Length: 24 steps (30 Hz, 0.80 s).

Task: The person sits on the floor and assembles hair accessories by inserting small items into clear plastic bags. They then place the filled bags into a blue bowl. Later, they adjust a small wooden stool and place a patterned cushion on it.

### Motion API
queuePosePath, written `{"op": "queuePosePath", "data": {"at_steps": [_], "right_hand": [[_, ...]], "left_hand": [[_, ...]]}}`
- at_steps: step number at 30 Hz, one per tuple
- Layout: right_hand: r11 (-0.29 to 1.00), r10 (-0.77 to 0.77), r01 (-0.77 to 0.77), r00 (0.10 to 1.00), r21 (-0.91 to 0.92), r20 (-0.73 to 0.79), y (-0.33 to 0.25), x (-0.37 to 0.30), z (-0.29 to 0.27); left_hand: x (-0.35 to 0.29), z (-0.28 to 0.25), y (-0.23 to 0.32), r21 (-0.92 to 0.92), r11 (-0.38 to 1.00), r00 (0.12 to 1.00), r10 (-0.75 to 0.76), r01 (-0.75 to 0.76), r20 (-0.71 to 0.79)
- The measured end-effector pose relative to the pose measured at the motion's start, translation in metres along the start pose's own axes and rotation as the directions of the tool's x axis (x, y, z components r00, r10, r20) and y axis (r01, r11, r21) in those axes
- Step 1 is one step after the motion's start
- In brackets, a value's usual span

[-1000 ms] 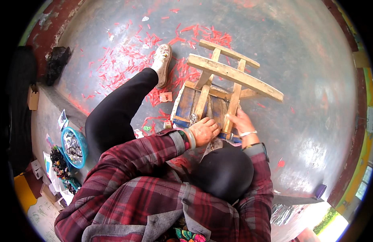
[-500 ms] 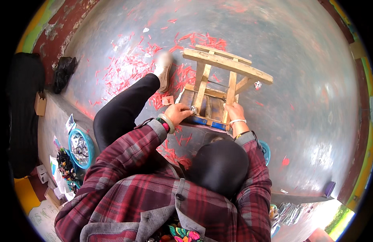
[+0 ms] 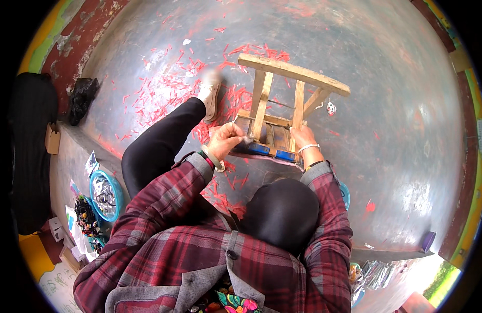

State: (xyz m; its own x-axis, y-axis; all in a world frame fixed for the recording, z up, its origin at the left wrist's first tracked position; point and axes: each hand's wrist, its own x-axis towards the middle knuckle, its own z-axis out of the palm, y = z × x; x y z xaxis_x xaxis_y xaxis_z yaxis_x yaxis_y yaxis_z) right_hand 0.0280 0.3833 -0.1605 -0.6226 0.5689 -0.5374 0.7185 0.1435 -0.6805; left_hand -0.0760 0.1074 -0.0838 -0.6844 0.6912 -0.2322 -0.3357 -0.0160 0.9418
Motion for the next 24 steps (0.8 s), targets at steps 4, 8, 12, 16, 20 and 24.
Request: {"op": "queuePosePath", "data": {"at_steps": [4, 8, 12, 16, 20, 24], "right_hand": [[1.000, -0.024, 0.023, 1.000, -0.010, -0.006, 0.002, 0.008, -0.001], [0.996, 0.067, -0.067, 0.998, 0.059, 0.004, -0.009, 0.000, 0.000], [0.997, 0.059, -0.058, 0.998, 0.042, -0.016, -0.007, 0.000, -0.001], [0.994, 0.066, -0.067, 0.998, 0.084, 0.015, -0.016, -0.007, -0.002], [0.994, 0.055, -0.055, 0.998, 0.093, 0.007, -0.018, -0.010, -0.003], [0.999, 0.012, -0.011, 1.000, 0.051, -0.022, -0.002, 0.001, 0.000]], "left_hand": [[-0.004, -0.001, 0.044, 0.334, 0.943, 0.937, -0.125, 0.010, 0.327], [0.005, -0.009, 0.021, 0.149, 0.989, 1.000, -0.019, 0.018, 0.008], [0.020, 0.002, 0.024, 0.296, 0.955, 0.996, 0.008, 0.020, -0.093], [0.012, 0.007, 0.033, 0.346, 0.936, 0.985, -0.116, 0.065, 0.129], [0.008, 0.005, 0.042, 0.511, 0.859, 0.974, -0.147, 0.038, 0.174], [0.008, 0.007, 0.049, 0.610, 0.792, 0.974, -0.130, -0.010, 0.186]]}}
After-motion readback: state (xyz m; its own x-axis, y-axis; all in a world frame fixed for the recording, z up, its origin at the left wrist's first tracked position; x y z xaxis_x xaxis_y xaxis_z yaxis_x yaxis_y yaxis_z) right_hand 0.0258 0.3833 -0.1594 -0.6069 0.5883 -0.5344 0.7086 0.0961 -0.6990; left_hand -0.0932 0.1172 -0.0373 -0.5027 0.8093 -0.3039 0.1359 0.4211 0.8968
